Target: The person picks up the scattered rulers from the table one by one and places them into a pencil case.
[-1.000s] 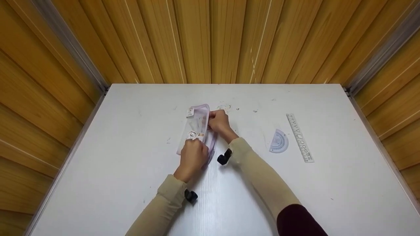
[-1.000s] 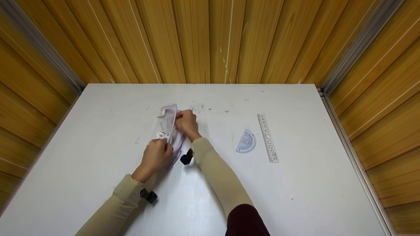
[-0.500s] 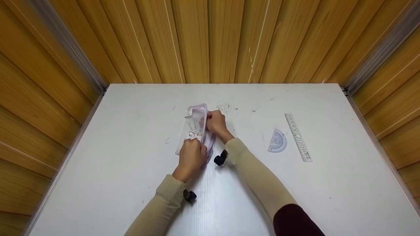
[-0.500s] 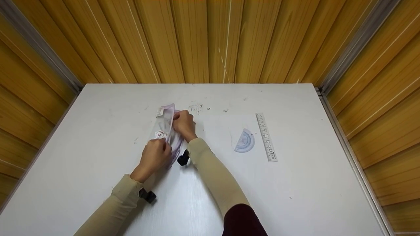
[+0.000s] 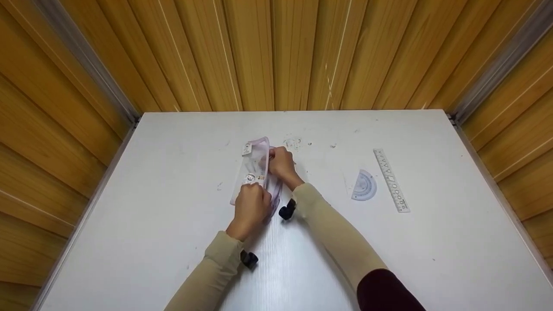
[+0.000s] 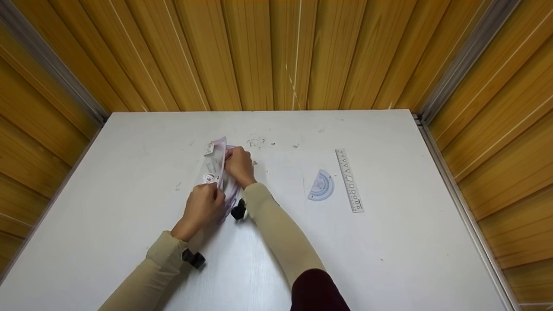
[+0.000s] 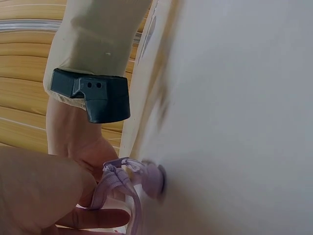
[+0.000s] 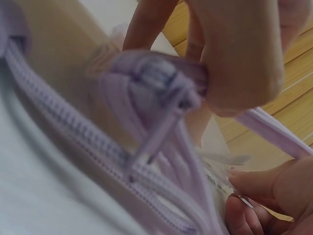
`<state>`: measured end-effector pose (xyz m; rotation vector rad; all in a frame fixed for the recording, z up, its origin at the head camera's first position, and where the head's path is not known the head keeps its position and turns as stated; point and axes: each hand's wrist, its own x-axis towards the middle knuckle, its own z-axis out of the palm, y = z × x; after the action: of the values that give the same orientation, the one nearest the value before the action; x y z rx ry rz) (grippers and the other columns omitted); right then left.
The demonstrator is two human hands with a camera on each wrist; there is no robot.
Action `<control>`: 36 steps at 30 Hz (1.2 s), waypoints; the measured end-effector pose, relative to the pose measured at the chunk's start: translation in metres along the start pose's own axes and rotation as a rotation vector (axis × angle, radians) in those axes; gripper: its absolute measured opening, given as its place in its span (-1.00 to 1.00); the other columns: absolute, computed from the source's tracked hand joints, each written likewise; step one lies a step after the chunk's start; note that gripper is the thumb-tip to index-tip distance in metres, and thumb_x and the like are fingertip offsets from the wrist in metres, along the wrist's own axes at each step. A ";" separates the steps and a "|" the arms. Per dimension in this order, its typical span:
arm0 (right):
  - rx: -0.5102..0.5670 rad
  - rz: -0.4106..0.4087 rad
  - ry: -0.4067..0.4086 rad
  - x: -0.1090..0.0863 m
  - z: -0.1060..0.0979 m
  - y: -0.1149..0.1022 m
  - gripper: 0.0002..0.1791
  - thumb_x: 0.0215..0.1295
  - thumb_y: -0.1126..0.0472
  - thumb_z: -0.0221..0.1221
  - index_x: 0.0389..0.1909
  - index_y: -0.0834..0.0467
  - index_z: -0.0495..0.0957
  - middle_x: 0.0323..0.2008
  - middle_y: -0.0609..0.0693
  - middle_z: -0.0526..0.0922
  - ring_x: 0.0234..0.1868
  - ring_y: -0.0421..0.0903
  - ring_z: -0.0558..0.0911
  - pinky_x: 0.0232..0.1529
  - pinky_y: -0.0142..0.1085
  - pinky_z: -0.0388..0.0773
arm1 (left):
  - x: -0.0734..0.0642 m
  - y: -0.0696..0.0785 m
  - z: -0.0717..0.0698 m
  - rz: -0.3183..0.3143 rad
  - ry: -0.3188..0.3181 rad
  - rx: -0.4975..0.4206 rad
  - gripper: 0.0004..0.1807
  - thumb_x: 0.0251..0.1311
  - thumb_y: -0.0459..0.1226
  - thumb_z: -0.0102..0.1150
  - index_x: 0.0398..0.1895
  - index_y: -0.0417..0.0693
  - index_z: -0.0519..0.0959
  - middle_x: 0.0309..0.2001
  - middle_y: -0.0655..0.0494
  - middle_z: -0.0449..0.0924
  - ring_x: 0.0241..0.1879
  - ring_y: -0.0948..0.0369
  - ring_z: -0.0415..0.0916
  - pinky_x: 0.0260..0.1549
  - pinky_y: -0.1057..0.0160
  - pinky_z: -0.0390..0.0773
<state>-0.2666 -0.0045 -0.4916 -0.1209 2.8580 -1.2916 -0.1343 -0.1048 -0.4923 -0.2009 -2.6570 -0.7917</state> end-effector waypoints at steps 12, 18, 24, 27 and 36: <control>0.003 -0.032 -0.014 -0.002 0.001 0.001 -0.90 0.12 0.25 0.41 -0.48 0.20 0.72 -0.53 -0.04 0.65 -0.40 -0.04 0.51 -0.34 -0.24 0.42 | -0.001 -0.001 0.001 0.017 0.024 0.015 -0.61 0.05 -0.43 0.13 -0.83 0.01 0.29 -0.70 -0.01 0.42 -0.62 -0.03 0.49 -0.63 -0.06 0.51; 0.045 -0.057 -0.023 -0.003 0.002 0.001 -0.91 0.09 0.27 0.43 -0.43 0.22 0.76 -0.47 0.04 0.73 -0.38 -0.03 0.56 -0.28 -0.23 0.49 | -0.001 0.000 0.001 -0.002 -0.007 0.009 -0.62 0.09 -0.41 0.13 -0.82 0.01 0.32 -0.67 -0.01 0.43 -0.60 -0.04 0.49 -0.60 -0.07 0.52; 0.041 -0.070 -0.021 -0.003 0.002 0.001 -0.90 0.08 0.26 0.43 -0.45 0.22 0.76 -0.47 0.05 0.74 -0.37 0.00 0.58 -0.26 -0.20 0.51 | 0.000 0.001 0.000 -0.010 -0.006 0.018 -0.63 0.08 -0.41 0.13 -0.82 -0.01 0.35 -0.66 -0.04 0.45 -0.59 -0.06 0.51 -0.60 -0.08 0.53; 0.041 -0.071 -0.024 -0.003 0.001 0.001 -0.89 0.07 0.26 0.43 -0.48 0.23 0.74 -0.49 0.05 0.73 -0.38 0.01 0.58 -0.27 -0.20 0.50 | -0.001 0.001 0.000 -0.014 -0.005 0.016 -0.64 0.08 -0.41 0.13 -0.82 -0.02 0.35 -0.65 -0.07 0.47 -0.59 -0.09 0.52 -0.59 -0.10 0.54; 0.052 -0.045 -0.043 -0.001 0.002 0.002 -0.90 0.08 0.25 0.43 -0.43 0.21 0.76 -0.43 0.04 0.77 -0.32 0.02 0.64 -0.19 -0.18 0.55 | -0.002 0.002 -0.002 -0.001 0.006 0.001 -0.62 0.06 -0.42 0.13 -0.83 0.00 0.30 -0.66 -0.05 0.45 -0.60 -0.06 0.51 -0.60 -0.09 0.53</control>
<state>-0.2653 -0.0046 -0.4947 -0.2105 2.7993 -1.3521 -0.1315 -0.1043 -0.4910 -0.1973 -2.6518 -0.7904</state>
